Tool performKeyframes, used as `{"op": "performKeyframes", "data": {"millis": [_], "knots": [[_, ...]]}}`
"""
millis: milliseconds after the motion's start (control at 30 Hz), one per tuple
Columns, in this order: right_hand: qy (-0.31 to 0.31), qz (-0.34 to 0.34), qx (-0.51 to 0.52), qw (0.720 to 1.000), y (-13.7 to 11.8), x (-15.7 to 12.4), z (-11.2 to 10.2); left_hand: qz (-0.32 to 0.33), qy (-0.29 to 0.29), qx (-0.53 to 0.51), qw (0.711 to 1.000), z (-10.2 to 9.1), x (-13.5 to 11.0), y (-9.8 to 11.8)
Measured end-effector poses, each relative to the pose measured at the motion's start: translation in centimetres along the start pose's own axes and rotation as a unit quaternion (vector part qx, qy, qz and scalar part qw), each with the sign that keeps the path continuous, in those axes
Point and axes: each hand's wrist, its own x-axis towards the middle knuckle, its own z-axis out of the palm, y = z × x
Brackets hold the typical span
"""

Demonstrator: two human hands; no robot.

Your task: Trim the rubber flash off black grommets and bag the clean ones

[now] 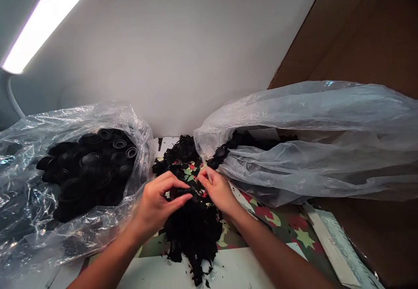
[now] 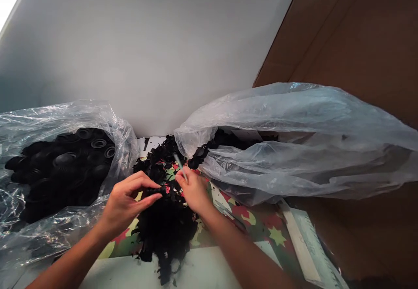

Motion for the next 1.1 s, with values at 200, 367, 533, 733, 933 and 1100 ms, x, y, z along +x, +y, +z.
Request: {"op": "performKeyframes", "data": {"millis": [200,367,533,733,933,1100], "knots": [[0.015,-0.166,0.009,0.986,-2.0,-1.2,-0.8,-0.126,-0.020,-0.045,0.991,-0.6,0.5,-0.7],[-0.008,-0.340,-0.033,0.940,-2.5,-2.2,-0.8,-0.135,-0.024,-0.044,0.990,-0.3,0.2,-0.5],[0.012,-0.411,-0.176,0.895,-3.1,-2.7,-0.9,-0.103,-0.025,-0.001,0.994,-0.2,0.2,-0.6],[0.029,-0.347,-0.276,0.896,-3.5,-2.6,-1.1,-0.058,-0.040,0.032,0.997,0.0,0.1,-0.4],[0.023,-0.261,-0.118,0.958,-3.1,-1.7,-1.9,-0.073,-0.035,0.037,0.996,0.0,0.0,-0.4],[0.005,-0.353,-0.099,0.930,-3.4,-2.9,-0.8,-0.077,-0.027,0.029,0.996,0.2,0.0,-0.5]]}}
